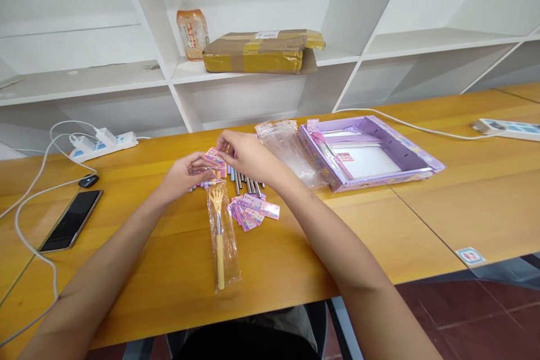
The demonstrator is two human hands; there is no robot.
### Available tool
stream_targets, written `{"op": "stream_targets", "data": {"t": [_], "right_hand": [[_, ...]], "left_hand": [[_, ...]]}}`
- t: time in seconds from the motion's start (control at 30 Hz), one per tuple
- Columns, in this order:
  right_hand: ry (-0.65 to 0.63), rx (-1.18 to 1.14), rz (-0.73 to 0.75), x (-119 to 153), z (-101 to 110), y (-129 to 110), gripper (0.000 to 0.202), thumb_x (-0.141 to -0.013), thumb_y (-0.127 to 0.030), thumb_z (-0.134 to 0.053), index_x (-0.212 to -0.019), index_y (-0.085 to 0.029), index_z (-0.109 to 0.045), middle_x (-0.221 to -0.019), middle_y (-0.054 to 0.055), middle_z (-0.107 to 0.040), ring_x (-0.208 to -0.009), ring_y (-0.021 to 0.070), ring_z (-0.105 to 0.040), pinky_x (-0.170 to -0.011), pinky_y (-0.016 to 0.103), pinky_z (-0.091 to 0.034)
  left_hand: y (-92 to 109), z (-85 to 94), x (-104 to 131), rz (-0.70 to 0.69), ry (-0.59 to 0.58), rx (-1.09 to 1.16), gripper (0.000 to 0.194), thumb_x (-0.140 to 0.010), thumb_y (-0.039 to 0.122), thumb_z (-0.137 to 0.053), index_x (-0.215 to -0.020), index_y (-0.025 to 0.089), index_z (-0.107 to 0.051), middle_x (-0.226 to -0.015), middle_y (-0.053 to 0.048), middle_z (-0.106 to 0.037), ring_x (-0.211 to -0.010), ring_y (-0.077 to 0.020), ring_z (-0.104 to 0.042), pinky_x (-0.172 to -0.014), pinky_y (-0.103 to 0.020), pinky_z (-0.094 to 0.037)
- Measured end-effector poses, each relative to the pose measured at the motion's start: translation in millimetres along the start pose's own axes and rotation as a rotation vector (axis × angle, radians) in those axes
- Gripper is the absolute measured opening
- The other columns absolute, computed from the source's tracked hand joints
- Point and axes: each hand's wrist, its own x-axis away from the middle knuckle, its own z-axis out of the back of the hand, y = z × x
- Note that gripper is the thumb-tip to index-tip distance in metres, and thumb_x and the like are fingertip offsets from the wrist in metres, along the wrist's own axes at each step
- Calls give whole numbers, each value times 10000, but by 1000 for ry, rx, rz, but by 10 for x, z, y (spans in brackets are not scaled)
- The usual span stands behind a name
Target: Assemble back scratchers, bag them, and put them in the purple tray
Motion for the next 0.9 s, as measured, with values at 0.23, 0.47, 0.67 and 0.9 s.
{"op": "stream_targets", "data": {"t": [0.23,0.47,0.67,0.9], "right_hand": [[-61,88,70,0,-20,36,42,-975,-162,-645,-975,-202,-634,-956,37,-711,-813,178,-625,-767,310,-449],[-104,172,133,12,-61,4,48,-1011,-240,-672,-1012,-194,-659,-1027,59,-685,-824,181,-596,-776,320,-438],[-112,137,117,3,-6,-9,128,-1042,-176,-569,-1031,-195,-696,-1017,60,-739,-894,198,-653,-819,334,-459],[-96,-11,7,-14,-17,39,96,-961,-167,-668,-1045,-206,-692,-994,50,-783,-873,193,-714,-804,333,-524]], "left_hand": [[-20,2,5,-18,11,-17,507,-835,347,-835,-1292,192,-681,-1251,-129,-796,-1075,-268,-776,-717,-314,-645],[-47,4,-5,-49,6,-22,492,-830,364,-844,-1261,187,-687,-1261,-134,-794,-1065,-260,-776,-708,-291,-629],[4,7,15,-10,4,-1,492,-843,434,-845,-1239,192,-681,-1222,-130,-803,-957,-258,-799,-655,-304,-633],[-34,-6,-4,-16,24,104,499,-902,603,-773,-1181,197,-692,-1110,-96,-818,-907,-254,-823,-710,-315,-665]]}}
